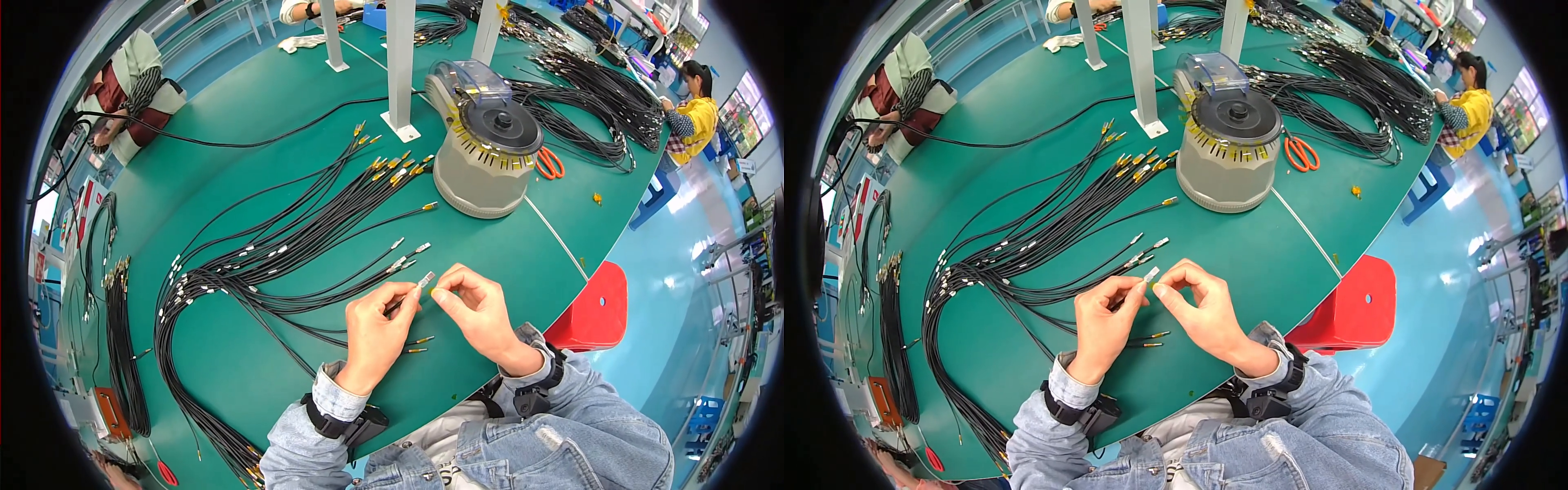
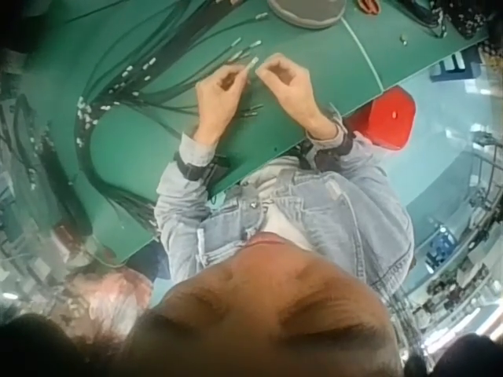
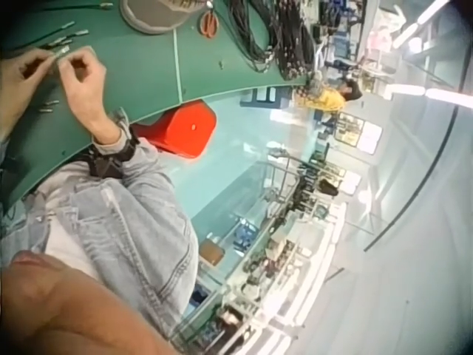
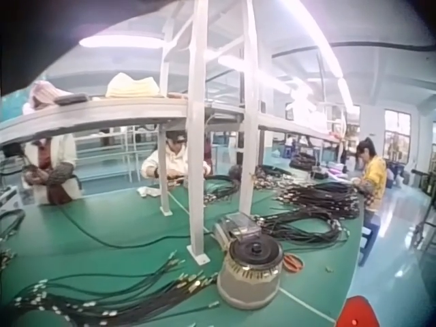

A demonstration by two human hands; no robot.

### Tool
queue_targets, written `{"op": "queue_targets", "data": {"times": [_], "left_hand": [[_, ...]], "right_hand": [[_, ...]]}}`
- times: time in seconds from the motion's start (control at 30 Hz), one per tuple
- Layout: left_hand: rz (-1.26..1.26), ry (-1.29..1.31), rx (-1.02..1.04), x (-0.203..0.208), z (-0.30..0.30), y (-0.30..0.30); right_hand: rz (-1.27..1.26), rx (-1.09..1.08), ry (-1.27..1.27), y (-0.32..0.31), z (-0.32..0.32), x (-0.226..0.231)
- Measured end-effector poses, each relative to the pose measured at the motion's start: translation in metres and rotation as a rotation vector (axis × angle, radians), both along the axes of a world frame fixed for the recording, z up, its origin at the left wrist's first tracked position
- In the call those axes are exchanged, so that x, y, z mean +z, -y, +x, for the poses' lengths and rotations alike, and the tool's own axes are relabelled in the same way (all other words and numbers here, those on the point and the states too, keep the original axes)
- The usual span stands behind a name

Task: The person organizes a bundle of wires by hand, then picks up a dispenser and places it on the table. They then take a component from the dispenser and apply it to the end of a wire.

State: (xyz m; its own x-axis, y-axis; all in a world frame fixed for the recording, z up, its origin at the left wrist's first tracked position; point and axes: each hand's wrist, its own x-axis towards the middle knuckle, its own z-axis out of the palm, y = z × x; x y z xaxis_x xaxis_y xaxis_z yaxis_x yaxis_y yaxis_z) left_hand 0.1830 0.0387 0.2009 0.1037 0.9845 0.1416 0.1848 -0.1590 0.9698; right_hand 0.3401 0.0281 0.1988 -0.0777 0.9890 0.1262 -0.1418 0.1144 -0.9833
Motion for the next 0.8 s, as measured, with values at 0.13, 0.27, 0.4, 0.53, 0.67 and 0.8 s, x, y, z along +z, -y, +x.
{"op": "queue_targets", "data": {"times": [0.13,0.27,0.4,0.53,0.67,0.8], "left_hand": [[0.019,0.012,0.010,-0.0007,0.0013,0.0015],[0.018,0.006,0.015,-0.0005,0.0028,0.0015],[0.000,-0.019,0.026,-0.0001,0.0026,0.0014],[0.009,-0.029,0.022,-0.0010,0.0027,0.0010],[0.023,-0.023,0.031,-0.0009,0.0033,0.0008],[0.032,-0.028,0.034,-0.0001,0.0037,0.0010]], "right_hand": [[-0.025,-0.008,-0.017,-0.0022,-0.0035,-0.0075],[-0.022,-0.035,-0.010,-0.0033,-0.0045,-0.0102],[-0.015,-0.062,0.018,-0.0041,-0.0065,-0.0115],[-0.010,-0.086,0.033,-0.0047,-0.0085,-0.0103],[-0.005,-0.074,0.060,-0.0050,-0.0075,-0.0101],[-0.004,-0.071,0.073,-0.0053,-0.0082,-0.0110]]}}
